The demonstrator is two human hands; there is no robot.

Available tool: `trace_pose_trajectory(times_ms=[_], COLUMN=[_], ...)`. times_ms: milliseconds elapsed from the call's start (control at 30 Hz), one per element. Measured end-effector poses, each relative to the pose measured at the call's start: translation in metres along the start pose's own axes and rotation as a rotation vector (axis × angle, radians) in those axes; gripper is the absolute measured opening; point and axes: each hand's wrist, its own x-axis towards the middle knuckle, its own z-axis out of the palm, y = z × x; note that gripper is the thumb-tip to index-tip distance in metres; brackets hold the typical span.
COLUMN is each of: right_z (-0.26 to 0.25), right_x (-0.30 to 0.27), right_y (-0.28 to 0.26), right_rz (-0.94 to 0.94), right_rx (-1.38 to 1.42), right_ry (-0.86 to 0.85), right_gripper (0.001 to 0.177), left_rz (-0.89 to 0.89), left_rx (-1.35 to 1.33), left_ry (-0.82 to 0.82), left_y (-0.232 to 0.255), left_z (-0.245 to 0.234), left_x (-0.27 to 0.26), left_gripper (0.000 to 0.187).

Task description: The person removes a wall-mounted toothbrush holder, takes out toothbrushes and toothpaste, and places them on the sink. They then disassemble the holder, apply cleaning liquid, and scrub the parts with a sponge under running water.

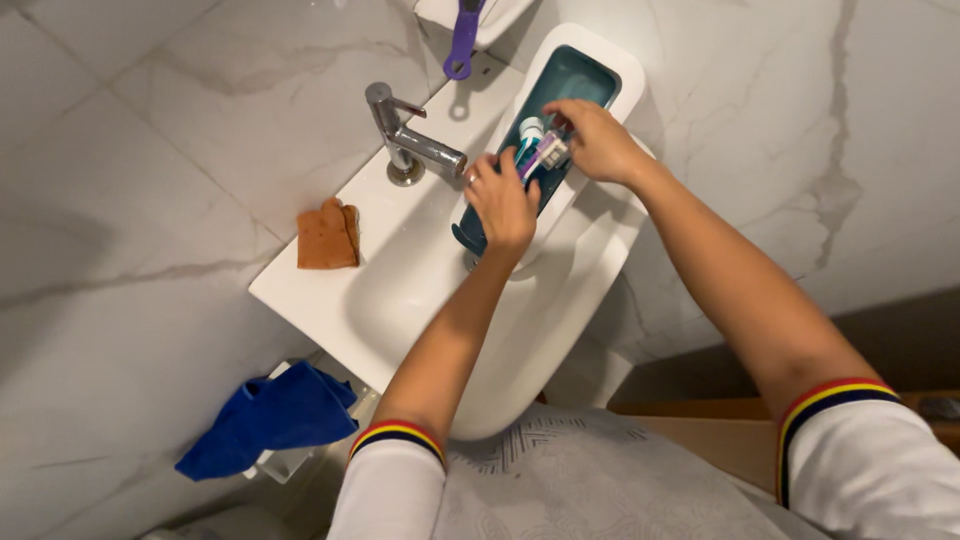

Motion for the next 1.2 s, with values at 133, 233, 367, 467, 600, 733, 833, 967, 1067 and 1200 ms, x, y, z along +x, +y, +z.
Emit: trace_pose_trajectory(times_ms=[133,233,367,467,600,733,833,967,1067,1200], right_z=[0.017,0.02,0.011,0.008,0.018,0.033,0.035,0.026,0.005,-0.022], right_x=[0.003,-0.001,-0.007,-0.011,-0.026,-0.041,-0.06,-0.076,-0.079,-0.081], right_y=[0.005,0.001,-0.009,-0.014,-0.01,0.008,0.025,0.035,0.031,0.006], right_rz=[0.132,0.156,0.131,0.14,0.044,0.136,0.166,0.246,0.307,0.239], right_rx=[0.19,0.271,0.341,0.199,0.068,0.106,0.14,0.306,0.566,0.771], right_ry=[0.068,0.163,0.339,0.378,0.332,0.337,0.444,0.647,0.683,0.571], right_gripper=[0.047,0.039,0.032,0.025,0.025,0.027,0.028,0.025,0.042,0.055], left_rz=[0.027,0.11,0.163,0.158,0.253,0.23,0.234,0.288,0.315,0.212], left_rx=[0.04,0.037,0.02,0.067,0.269,0.141,0.063,-0.1,-0.363,-0.553], left_ry=[-0.061,-0.031,-0.057,-0.156,-0.112,-0.161,-0.227,-0.036,0.019,-0.079], left_y=[0.003,0.0,-0.005,-0.002,0.01,0.014,0.026,0.064,0.102,0.131], left_z=[-0.009,-0.01,-0.002,0.012,0.03,0.031,0.031,0.039,0.041,0.015], left_x=[0.019,0.026,0.026,0.026,0.027,0.029,0.029,0.049,0.063,0.058], left_gripper=[0.038,0.028,0.027,0.026,0.025,0.023,0.023,0.029,0.03,0.034])
